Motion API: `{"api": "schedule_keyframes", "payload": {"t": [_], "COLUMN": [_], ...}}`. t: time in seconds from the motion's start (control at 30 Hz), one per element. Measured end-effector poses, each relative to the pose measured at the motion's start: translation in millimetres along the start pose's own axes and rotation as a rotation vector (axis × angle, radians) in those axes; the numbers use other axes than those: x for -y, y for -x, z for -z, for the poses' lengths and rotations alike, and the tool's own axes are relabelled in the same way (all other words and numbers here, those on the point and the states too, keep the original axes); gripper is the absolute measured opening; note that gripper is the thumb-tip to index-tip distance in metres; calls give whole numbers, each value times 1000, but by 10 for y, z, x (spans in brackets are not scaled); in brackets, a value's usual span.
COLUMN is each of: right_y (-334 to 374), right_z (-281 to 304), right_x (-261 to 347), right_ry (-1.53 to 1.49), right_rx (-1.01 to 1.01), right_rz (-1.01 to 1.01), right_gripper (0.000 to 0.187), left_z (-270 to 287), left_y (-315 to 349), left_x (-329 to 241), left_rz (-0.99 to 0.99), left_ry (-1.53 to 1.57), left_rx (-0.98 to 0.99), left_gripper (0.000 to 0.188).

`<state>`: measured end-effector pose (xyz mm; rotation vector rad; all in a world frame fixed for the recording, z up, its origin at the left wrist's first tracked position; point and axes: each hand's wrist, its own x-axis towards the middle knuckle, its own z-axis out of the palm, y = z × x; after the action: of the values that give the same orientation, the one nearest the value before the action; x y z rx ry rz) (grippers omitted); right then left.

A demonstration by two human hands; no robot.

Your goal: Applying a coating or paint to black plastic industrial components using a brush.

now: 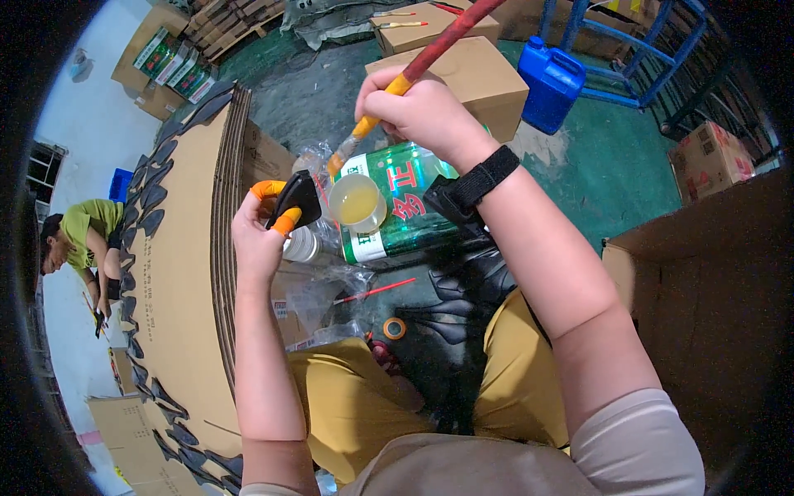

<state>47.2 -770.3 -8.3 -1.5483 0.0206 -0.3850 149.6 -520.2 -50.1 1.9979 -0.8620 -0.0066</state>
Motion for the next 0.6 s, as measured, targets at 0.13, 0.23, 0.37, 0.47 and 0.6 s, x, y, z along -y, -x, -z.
{"api": "schedule_keyframes", "payload": {"t": [0.13,0.23,0.37,0.47,0.6], "right_y": [30,54,27,47,34], "right_z": [-16,-110,-89,-41,-172], "right_x": [93,147,86,132,154], "right_ry": [-60,-115,155,18,-14], "right_rx": [-28,13,-11,-15,13], "right_rz": [3,22,103,11,49], "right_gripper": [15,16,15,15,15], "left_z": [-9,-14,-12,-7,20], "left_y": [20,36,34,37,36], "left_x": [-11,-40,-69,-78,-94], "left_rz": [-24,47,10,6,-28], "left_ry": [-18,-4,-49,-57,-108], "left_rx": [-3,-10,-15,-15,-15], "left_gripper": [32,38,37,37,38]}}
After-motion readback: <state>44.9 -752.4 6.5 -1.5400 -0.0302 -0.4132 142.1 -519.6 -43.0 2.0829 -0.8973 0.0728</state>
